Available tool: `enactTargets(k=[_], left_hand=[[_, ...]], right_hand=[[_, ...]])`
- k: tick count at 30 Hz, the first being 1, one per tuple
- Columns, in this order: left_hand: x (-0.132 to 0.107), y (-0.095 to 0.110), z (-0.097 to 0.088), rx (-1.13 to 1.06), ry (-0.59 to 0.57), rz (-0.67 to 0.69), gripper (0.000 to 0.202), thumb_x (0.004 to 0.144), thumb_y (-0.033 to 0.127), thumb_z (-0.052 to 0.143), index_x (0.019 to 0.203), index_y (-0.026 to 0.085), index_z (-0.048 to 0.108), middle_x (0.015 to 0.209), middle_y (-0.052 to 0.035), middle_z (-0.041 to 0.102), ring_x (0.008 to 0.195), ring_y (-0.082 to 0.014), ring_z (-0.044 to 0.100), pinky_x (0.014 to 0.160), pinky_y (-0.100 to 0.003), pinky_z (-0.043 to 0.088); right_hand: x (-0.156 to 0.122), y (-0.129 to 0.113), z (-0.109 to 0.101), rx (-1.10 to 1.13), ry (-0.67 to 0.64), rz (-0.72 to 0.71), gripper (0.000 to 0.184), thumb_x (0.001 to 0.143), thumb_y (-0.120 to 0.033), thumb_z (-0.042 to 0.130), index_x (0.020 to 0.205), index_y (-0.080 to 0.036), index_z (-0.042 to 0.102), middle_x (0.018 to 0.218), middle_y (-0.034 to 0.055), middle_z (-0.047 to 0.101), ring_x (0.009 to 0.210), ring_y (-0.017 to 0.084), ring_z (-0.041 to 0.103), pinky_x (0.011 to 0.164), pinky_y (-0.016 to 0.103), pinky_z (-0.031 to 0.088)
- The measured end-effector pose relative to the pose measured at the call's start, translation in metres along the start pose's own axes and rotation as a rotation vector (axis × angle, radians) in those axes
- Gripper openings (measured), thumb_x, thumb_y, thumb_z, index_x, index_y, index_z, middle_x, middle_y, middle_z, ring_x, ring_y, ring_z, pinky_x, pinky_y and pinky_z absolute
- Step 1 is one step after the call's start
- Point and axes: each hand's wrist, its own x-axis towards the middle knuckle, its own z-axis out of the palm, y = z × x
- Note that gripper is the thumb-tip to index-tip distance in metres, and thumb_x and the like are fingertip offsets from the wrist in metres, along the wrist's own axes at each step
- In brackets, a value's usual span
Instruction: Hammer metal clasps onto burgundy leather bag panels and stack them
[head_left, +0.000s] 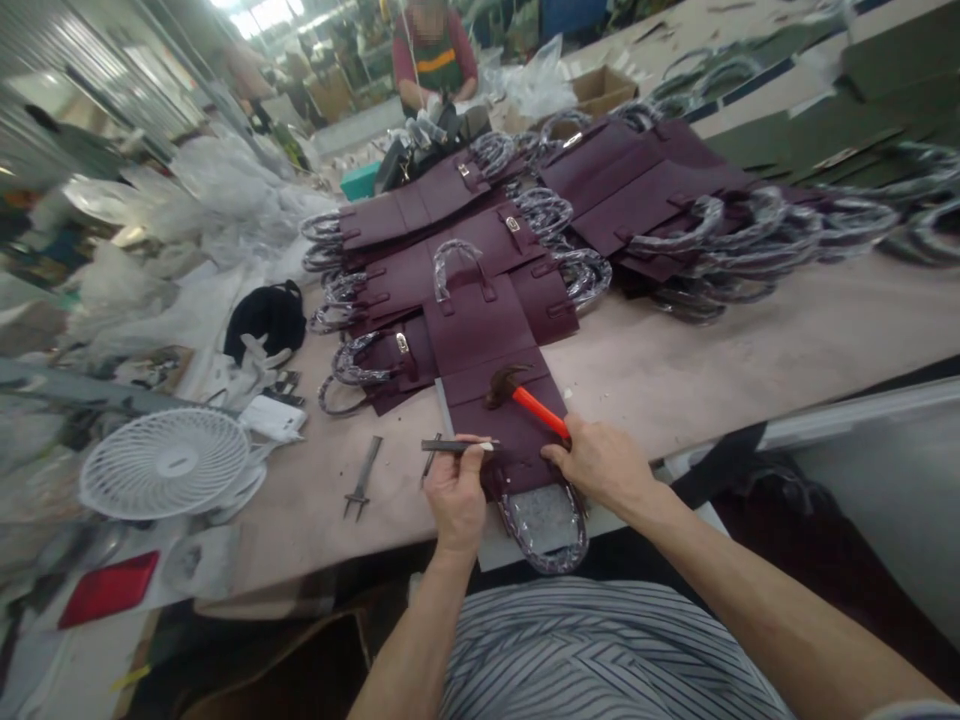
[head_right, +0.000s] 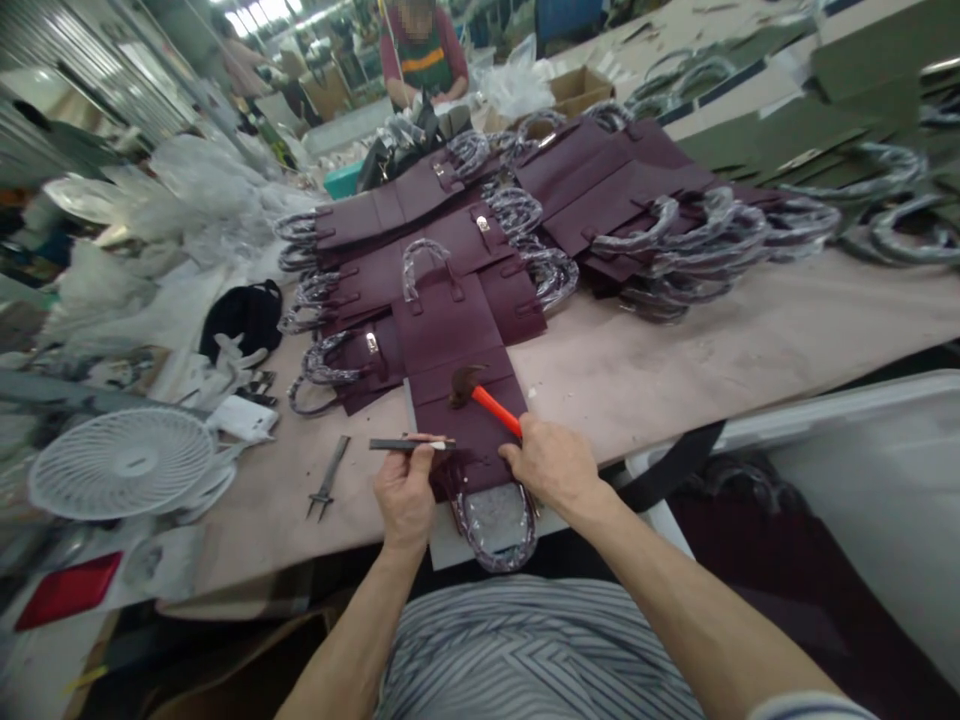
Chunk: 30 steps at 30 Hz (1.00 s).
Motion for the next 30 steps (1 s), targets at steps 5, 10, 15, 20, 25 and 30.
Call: enactTargets(k=[5, 10, 15, 20, 25, 30], left_hand=[[0.002, -0.003, -0.018, 0.179, -0.106, 0.068, 0.014, 0.090, 0.031, 0.067, 0.093, 0.018, 0.072, 0.087, -0.0033, 0.077, 0.079, -0.0170, 0.074, 0.075, -0.025, 0.059], [-0.005, -0.010, -0.015, 0.232, -0.178, 0.186, 0.012, 0.092, 0.025, 0.065, 0.098, 0.018, 0.073, 0.093, -0.0036, 0.078, 0.087, -0.0175, 0.075, 0.083, -0.027, 0.059], [-0.005, -0.010, -0.010, 0.231, -0.203, 0.285, 0.011, 0.091, 0.022, 0.065, 0.098, 0.018, 0.073, 0.094, -0.0039, 0.078, 0.086, -0.0165, 0.075, 0.080, -0.025, 0.059], [-0.004, -0.010, -0.010, 0.235, -0.204, 0.337, 0.010, 0.092, 0.021, 0.065, 0.098, 0.018, 0.073, 0.094, -0.0043, 0.078, 0.088, -0.0166, 0.075, 0.081, -0.025, 0.060], [-0.005, -0.011, -0.008, 0.257, -0.206, 0.343, 0.011, 0.093, 0.022, 0.063, 0.097, 0.018, 0.072, 0.094, -0.0052, 0.078, 0.089, -0.0181, 0.075, 0.082, -0.027, 0.061], [-0.007, -0.014, -0.004, 0.247, -0.199, 0.350, 0.010, 0.093, 0.022, 0.063, 0.098, 0.018, 0.071, 0.094, -0.0057, 0.078, 0.089, -0.0179, 0.075, 0.082, -0.027, 0.062]], right_hand=[[0.000, 0.002, 0.003, 0.017, 0.000, -0.025, 0.040, 0.092, -0.052, 0.057, 0.108, -0.015, 0.063, 0.085, 0.0150, 0.070, 0.081, 0.030, 0.069, 0.065, 0.034, 0.039], [0.000, 0.003, 0.004, 0.024, 0.008, -0.021, 0.040, 0.092, -0.052, 0.057, 0.106, -0.016, 0.063, 0.083, 0.0145, 0.070, 0.079, 0.030, 0.069, 0.063, 0.034, 0.037], [-0.001, 0.001, 0.002, 0.028, 0.000, -0.010, 0.040, 0.092, -0.052, 0.056, 0.106, -0.015, 0.064, 0.084, 0.0149, 0.070, 0.079, 0.030, 0.068, 0.063, 0.033, 0.036], [-0.001, 0.001, 0.003, 0.017, 0.006, -0.010, 0.040, 0.092, -0.051, 0.056, 0.107, -0.015, 0.064, 0.084, 0.0140, 0.070, 0.079, 0.029, 0.068, 0.063, 0.032, 0.035], [-0.002, 0.001, 0.004, 0.029, 0.022, -0.013, 0.040, 0.092, -0.051, 0.056, 0.105, -0.015, 0.064, 0.082, 0.0138, 0.070, 0.077, 0.028, 0.068, 0.062, 0.032, 0.035], [-0.002, 0.002, 0.002, 0.017, 0.013, -0.017, 0.040, 0.092, -0.052, 0.055, 0.105, -0.015, 0.063, 0.084, 0.0141, 0.070, 0.077, 0.028, 0.067, 0.062, 0.032, 0.036]])
